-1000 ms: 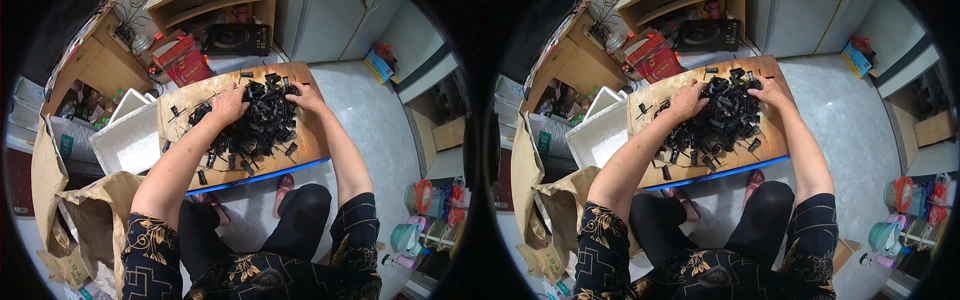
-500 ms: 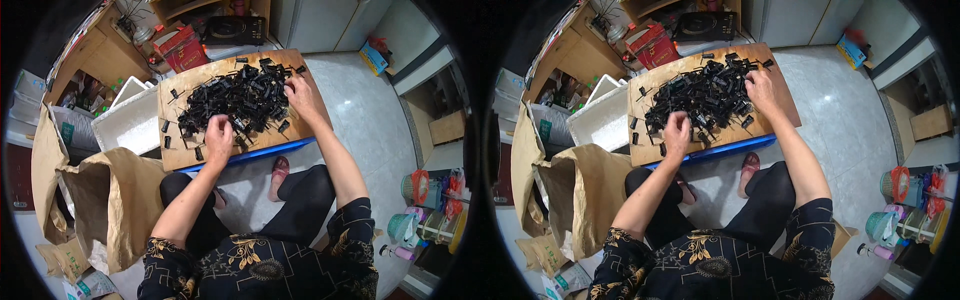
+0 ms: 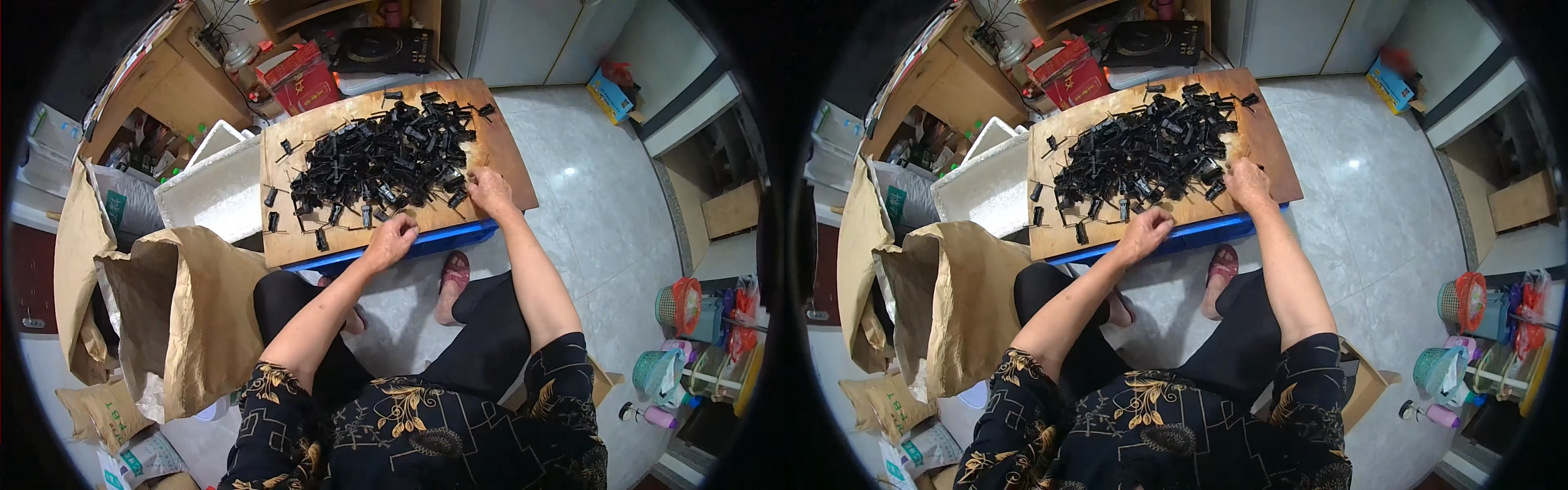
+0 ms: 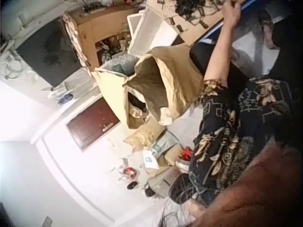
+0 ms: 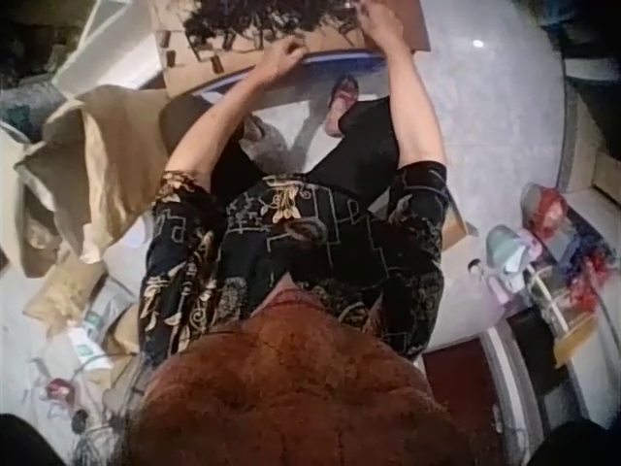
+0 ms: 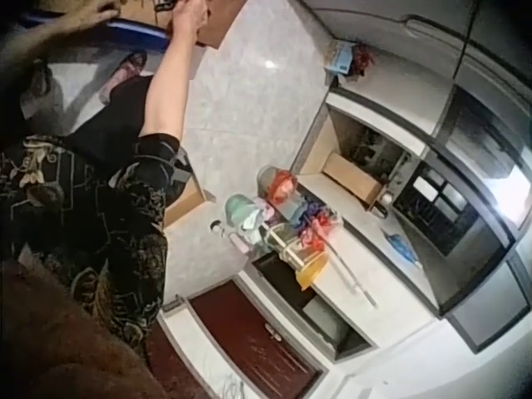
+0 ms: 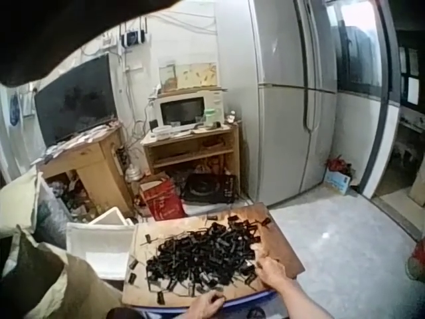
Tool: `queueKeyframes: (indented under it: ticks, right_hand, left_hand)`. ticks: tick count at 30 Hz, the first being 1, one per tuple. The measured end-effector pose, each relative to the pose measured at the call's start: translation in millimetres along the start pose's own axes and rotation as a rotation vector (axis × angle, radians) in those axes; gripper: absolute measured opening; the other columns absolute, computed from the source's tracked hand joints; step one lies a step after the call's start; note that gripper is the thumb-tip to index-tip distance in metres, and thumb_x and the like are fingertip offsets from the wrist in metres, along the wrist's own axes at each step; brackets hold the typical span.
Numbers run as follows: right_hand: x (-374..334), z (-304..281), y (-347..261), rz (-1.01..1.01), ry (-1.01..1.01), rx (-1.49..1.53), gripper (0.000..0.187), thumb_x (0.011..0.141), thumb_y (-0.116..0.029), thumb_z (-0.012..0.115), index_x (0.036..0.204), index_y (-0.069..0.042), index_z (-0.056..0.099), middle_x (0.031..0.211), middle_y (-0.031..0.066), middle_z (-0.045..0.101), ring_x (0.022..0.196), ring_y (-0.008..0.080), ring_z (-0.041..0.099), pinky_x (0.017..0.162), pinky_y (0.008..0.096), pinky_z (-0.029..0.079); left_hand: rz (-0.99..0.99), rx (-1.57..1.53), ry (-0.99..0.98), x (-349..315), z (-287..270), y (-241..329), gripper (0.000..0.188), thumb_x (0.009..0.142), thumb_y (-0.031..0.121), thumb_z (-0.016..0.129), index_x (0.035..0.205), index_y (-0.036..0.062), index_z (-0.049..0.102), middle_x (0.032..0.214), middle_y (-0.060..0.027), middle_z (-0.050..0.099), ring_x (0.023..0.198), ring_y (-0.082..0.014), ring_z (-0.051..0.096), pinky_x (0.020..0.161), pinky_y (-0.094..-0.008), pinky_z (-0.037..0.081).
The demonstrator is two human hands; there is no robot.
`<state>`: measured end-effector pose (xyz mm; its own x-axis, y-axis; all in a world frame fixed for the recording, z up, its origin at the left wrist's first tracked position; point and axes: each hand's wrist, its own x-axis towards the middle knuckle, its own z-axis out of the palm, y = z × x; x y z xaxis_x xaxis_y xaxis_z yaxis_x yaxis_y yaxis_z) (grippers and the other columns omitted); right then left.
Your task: Sorting small black plastic parts from a bag onto a wooden board and organizing them.
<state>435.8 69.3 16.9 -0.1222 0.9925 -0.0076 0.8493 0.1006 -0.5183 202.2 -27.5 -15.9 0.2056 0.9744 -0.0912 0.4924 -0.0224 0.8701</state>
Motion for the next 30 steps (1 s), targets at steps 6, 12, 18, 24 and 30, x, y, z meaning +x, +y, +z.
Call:
queueKeyframes:
  ticks: [6,12,18,24,30]
  right_hand:
    - [10,10,-5,-0.012,0.041,-0.074,0.028,0.074,-0.023,0.063,0.098,-0.009,0.063,0.098,0.0137,0.062,0.093,0.0318,0.059,0.081,0.0413,0.047]
    - [23,11,-6,-0.002,0.022,-0.1,0.023,0.073,-0.021,0.062,0.092,-0.009,0.063,0.091,0.0147,0.063,0.091,0.032,0.06,0.078,0.042,0.047]
    - [28,-19,-26,0.079,0.108,0.025,0.022,0.073,-0.019,0.062,0.093,-0.009,0.061,0.091,0.0157,0.064,0.09,0.0335,0.06,0.077,0.0435,0.047]
    - [36,-22,-31,-0.102,0.351,0.221,0.019,0.075,-0.019,0.061,0.092,-0.011,0.057,0.088,0.0117,0.063,0.085,0.0333,0.06,0.071,0.0434,0.046]
    - [25,-41,-57,-0.032,0.432,0.134,0.019,0.076,-0.021,0.062,0.085,-0.006,0.053,0.075,0.0128,0.061,0.073,0.0311,0.06,0.065,0.0416,0.046]
  left_hand:
    - [-0.061,0.034,0.1,39,-21,1,0.023,0.083,0.021,0.059,0.093,0.0001,0.059,0.079,-0.0055,0.061,0.075,-0.0135,0.056,0.07,-0.0272,0.046]
    - [-0.138,0.068,0.105,54,-28,13,0.025,0.08,0.024,0.061,0.092,0.0021,0.06,0.078,-0.0072,0.062,0.073,-0.0153,0.058,0.07,-0.0287,0.047]
    - [-0.167,-0.047,0.015,53,-44,15,0.022,0.08,0.024,0.061,0.087,0.0032,0.06,0.072,-0.0061,0.061,0.064,-0.0134,0.056,0.061,-0.0281,0.046]
    - [-0.224,-0.149,-0.212,39,-62,30,0.019,0.085,0.025,0.058,0.087,0.0061,0.057,0.072,-0.0007,0.057,0.065,-0.0076,0.054,0.053,-0.022,0.042]
    - [-0.345,-0.287,-0.304,25,-78,55,0.021,0.087,0.03,0.056,0.084,0.0101,0.057,0.072,0.0002,0.061,0.063,-0.007,0.056,0.052,-0.0196,0.041]
